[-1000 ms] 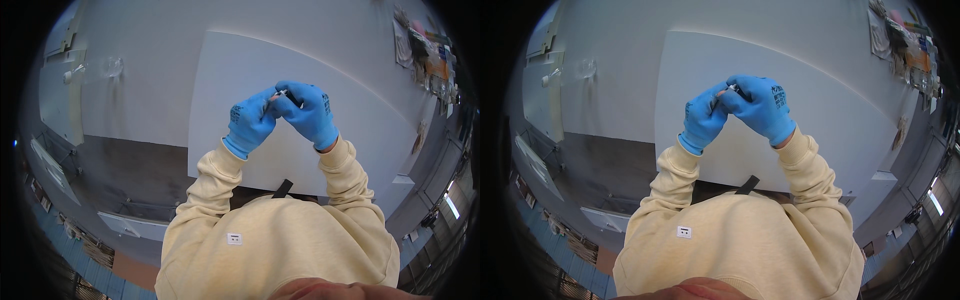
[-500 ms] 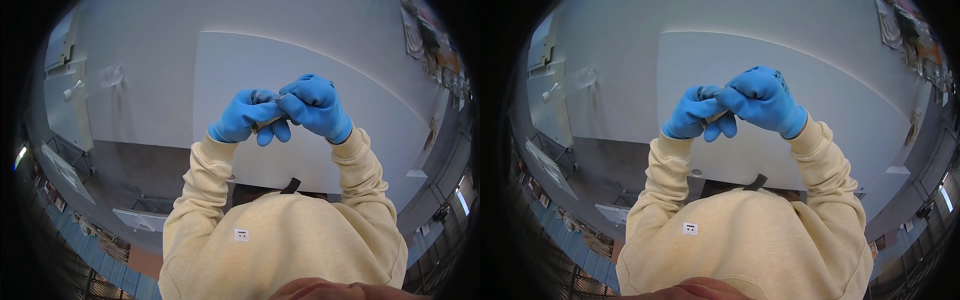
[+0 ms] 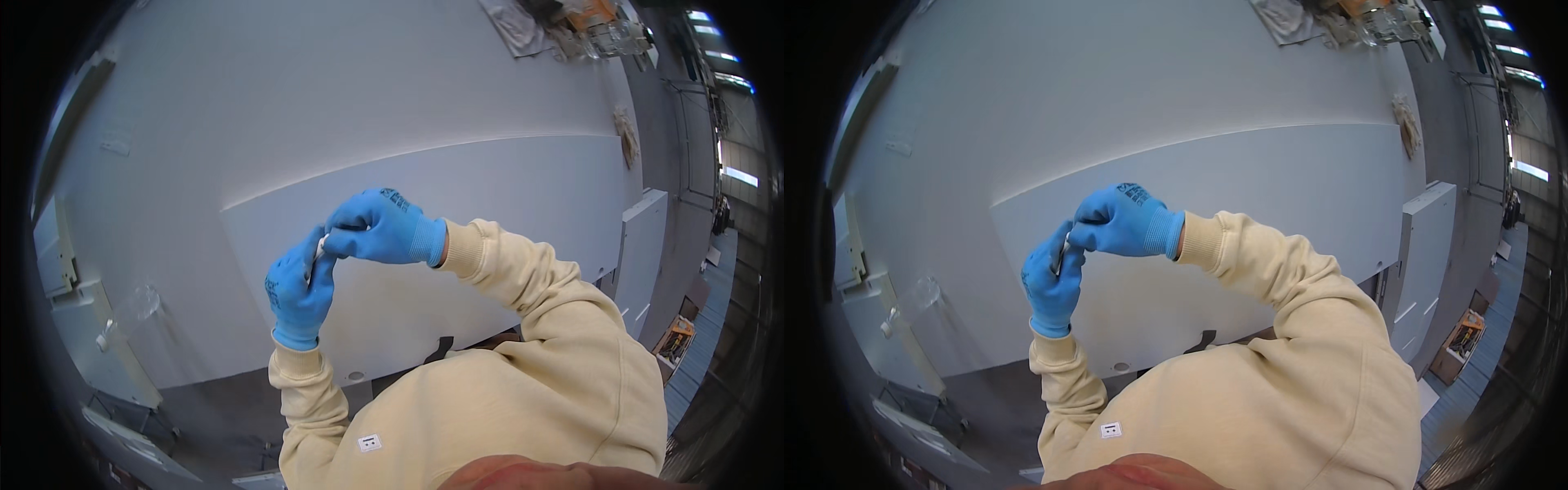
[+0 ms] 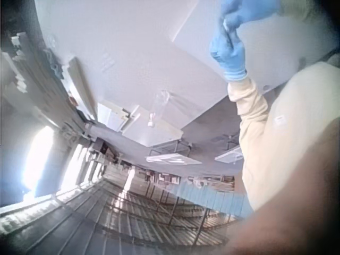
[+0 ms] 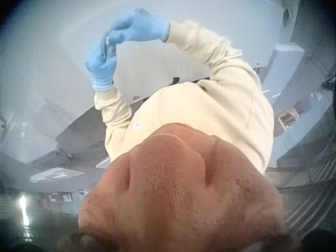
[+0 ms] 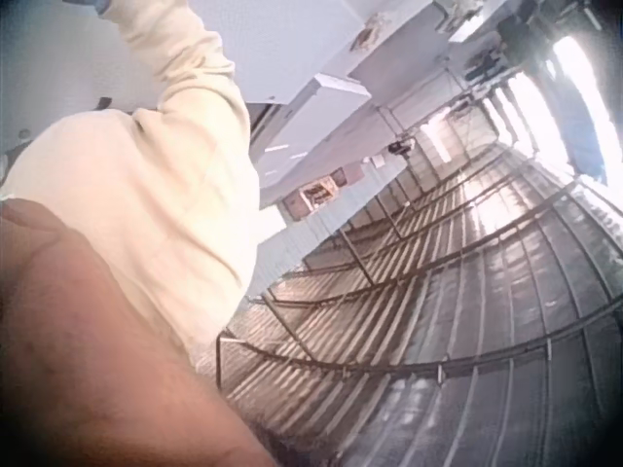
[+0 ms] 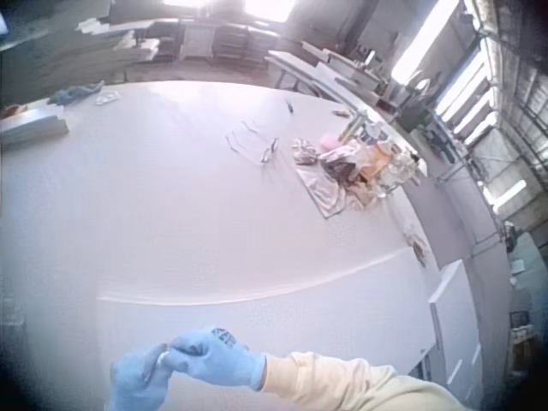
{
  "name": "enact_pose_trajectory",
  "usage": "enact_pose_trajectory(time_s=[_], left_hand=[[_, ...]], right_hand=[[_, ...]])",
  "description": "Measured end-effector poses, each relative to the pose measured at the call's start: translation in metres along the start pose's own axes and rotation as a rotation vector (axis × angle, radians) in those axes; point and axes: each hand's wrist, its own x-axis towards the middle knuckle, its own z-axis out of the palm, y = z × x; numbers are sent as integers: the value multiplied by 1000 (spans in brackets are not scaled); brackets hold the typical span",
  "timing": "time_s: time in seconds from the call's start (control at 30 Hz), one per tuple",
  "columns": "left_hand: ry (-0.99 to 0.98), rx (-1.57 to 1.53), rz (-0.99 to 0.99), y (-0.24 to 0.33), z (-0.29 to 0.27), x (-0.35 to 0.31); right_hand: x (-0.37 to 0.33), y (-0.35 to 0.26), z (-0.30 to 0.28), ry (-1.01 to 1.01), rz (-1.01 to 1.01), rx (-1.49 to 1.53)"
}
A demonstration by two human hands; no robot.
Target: The person places a large white panel on a workbench, wipes its surface with a cloth, and then applies a white adhesive from a tube along the panel's edge. The person uses a utility knife to cut the tube tip before application.
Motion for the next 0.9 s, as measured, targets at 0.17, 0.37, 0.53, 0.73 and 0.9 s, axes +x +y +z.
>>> enact_pose_trajectory(time_s=[0.17, 0.37, 0.53, 0.73, 0.9], left_hand=[[43, 187, 207, 4, 10, 9], [-147, -369, -153, 25, 16, 15], [-261, -756, -463, 47, 15, 22], [-388, -801, -527, 71, 30, 38], [-467, -826, -559, 96, 65, 53]], right_hand=[[-11, 7, -9, 37, -7, 151], [-23, 15, -18, 110, -224, 54], [-38, 12, -31, 130, -302, -69], [-65, 10, -58, 138, -274, -60], [-94, 35, -89, 176, -306, 18]])
